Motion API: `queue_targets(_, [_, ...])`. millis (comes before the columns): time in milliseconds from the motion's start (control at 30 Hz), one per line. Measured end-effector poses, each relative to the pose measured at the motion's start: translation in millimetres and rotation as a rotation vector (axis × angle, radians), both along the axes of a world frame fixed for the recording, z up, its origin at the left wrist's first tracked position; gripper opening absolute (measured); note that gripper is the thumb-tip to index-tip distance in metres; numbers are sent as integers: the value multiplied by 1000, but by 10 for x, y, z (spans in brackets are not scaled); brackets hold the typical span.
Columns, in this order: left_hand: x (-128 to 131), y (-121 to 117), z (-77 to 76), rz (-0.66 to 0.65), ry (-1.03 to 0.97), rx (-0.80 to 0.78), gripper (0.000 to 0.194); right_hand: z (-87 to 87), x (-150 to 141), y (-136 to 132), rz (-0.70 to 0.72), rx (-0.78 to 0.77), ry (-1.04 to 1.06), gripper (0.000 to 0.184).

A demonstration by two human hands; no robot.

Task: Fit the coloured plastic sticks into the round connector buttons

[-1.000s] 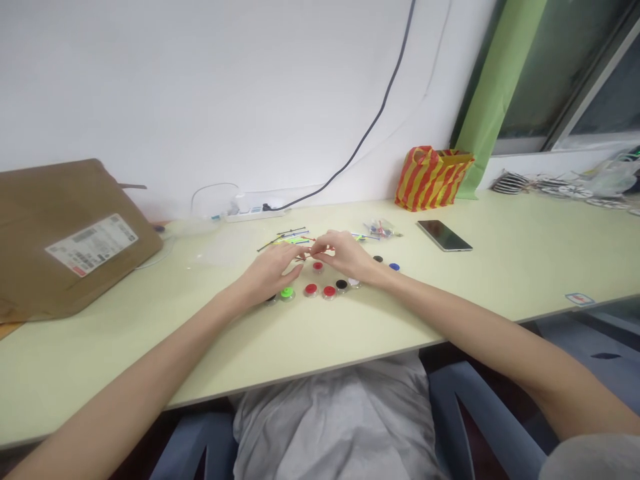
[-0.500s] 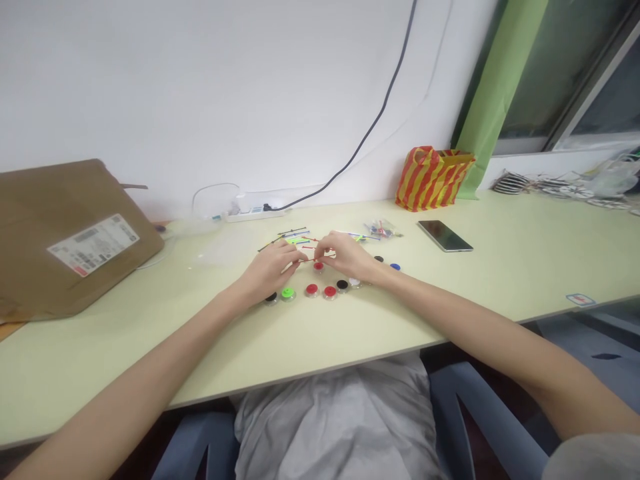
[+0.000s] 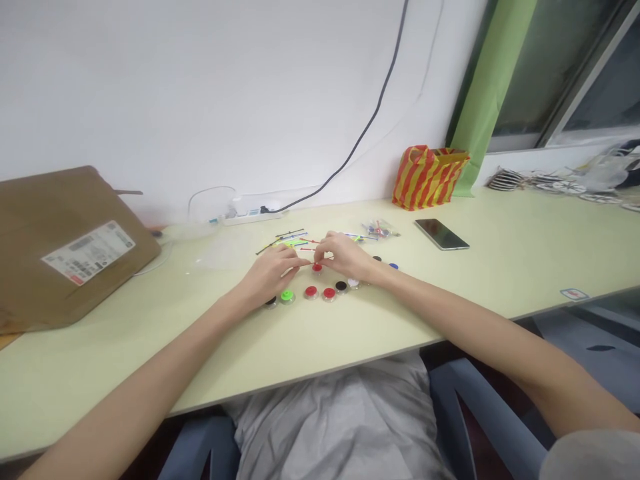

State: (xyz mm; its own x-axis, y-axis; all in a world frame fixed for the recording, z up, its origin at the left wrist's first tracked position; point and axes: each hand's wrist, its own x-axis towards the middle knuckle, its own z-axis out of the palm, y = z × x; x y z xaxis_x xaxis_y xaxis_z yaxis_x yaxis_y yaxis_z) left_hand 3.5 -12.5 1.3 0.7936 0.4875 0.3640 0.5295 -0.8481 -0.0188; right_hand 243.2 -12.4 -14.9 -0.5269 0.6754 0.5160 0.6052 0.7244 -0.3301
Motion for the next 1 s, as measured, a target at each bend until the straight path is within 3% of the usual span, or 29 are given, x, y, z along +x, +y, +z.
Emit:
queue_targets(433, [34, 10, -21, -16, 37, 30, 37, 0, 38, -13, 1, 25, -103, 14])
queue_targets(633, [37, 4, -8, -50, 52, 23, 37, -13, 52, 42, 71, 58, -176, 16])
queue_targets(1000, [23, 58, -66, -88, 49, -14, 35, 123, 27, -75, 31, -13, -299, 18])
